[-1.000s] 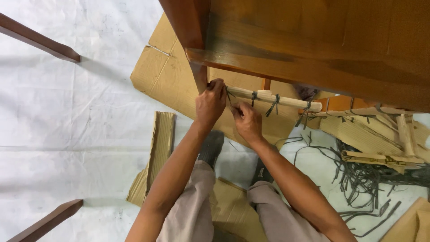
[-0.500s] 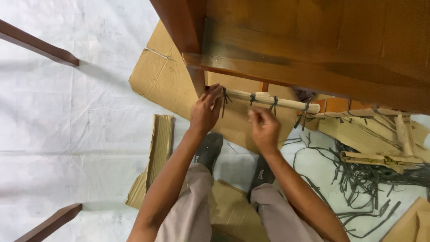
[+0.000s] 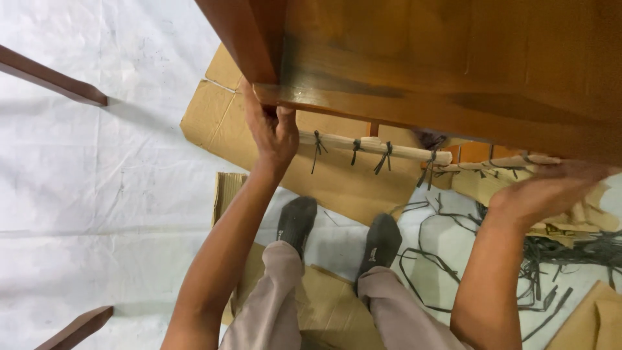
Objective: Wrapping and tying protective cardboard around furniture legs.
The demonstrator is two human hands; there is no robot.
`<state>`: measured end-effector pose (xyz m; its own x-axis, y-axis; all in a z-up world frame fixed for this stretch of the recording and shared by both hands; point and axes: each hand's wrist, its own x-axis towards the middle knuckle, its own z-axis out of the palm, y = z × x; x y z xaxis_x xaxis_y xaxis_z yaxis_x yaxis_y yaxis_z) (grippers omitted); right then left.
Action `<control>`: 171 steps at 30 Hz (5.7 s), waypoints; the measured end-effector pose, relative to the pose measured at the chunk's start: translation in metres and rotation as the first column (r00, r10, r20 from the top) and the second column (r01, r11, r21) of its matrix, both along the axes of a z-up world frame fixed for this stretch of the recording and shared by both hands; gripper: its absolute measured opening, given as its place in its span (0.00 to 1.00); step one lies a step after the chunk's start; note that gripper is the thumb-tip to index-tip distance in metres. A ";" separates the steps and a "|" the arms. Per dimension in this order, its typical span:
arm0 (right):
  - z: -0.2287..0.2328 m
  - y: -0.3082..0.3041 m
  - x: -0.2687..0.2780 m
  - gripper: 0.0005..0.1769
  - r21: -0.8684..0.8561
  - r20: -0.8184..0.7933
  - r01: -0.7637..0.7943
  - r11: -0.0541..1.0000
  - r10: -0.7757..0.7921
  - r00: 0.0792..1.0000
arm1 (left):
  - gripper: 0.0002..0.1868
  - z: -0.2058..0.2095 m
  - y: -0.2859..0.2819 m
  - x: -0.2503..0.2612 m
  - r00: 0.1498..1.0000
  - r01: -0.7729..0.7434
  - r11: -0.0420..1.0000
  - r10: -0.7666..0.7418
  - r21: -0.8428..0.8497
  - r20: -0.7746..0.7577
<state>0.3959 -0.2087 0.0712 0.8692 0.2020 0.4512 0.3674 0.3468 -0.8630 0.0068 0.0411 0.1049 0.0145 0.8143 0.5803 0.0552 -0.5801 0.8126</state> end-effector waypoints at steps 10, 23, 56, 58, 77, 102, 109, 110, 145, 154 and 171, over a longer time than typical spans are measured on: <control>0.038 0.023 -0.025 0.32 -0.013 -0.159 -0.134 0.991 0.130 0.979 | 0.49 -0.009 0.022 0.012 0.971 -0.026 1.000 0.027 -0.006 0.239; 0.039 0.044 -0.093 0.39 0.015 -0.135 -0.236 0.972 0.236 0.962 | 0.41 -0.022 0.128 -0.017 0.987 -0.137 0.981 0.123 0.135 0.104; 0.156 0.094 -0.088 0.11 0.226 0.328 -0.205 0.952 0.124 0.937 | 0.37 -0.015 0.121 -0.018 0.998 0.001 0.997 -0.006 0.078 0.070; 0.154 0.098 -0.071 0.12 0.235 0.329 -0.185 0.954 0.101 0.939 | 0.36 -0.017 0.118 -0.010 0.998 0.012 0.993 -0.020 0.119 0.068; 0.127 0.139 0.134 0.16 -0.019 0.612 0.250 0.968 -0.186 0.769 | 0.28 0.028 0.045 0.078 0.998 0.054 0.996 -0.057 -0.073 -0.038; 0.124 0.131 0.165 0.16 -0.152 0.621 0.104 0.983 0.013 0.783 | 0.24 0.029 -0.046 0.053 0.998 0.064 0.993 -0.063 -0.103 0.010; 0.106 0.124 0.171 0.09 -0.209 0.455 0.108 0.972 -0.002 0.890 | 0.24 0.018 -0.038 0.047 0.992 0.125 0.989 -0.124 -0.080 0.014; 0.110 0.122 0.162 0.10 -0.216 0.344 0.015 0.976 0.062 0.937 | 0.25 0.018 -0.038 0.044 0.991 0.135 0.985 -0.134 -0.103 0.019; 0.202 -0.080 -0.141 0.25 -0.948 -0.062 0.256 -0.191 0.896 0.439 | 0.21 0.213 -0.230 -0.028 0.010 0.628 0.738 -0.325 -0.246 -0.946; 0.170 -0.102 -0.119 0.25 -0.965 -0.087 0.185 -0.188 0.890 0.447 | 0.22 0.185 -0.263 -0.026 -0.133 0.630 0.691 -0.353 -0.354 -0.926; 0.185 -0.146 -0.115 0.23 -0.926 -0.115 0.228 -0.302 0.798 0.591 | 0.15 0.154 -0.262 0.057 -0.324 0.691 0.630 -0.170 -0.355 -0.931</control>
<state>0.2812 -0.3548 0.2561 0.2105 0.8680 -0.4498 0.9639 -0.2609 -0.0524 0.0634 -0.2207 0.2589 0.9329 0.0702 -0.3532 0.1065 -0.9907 0.0843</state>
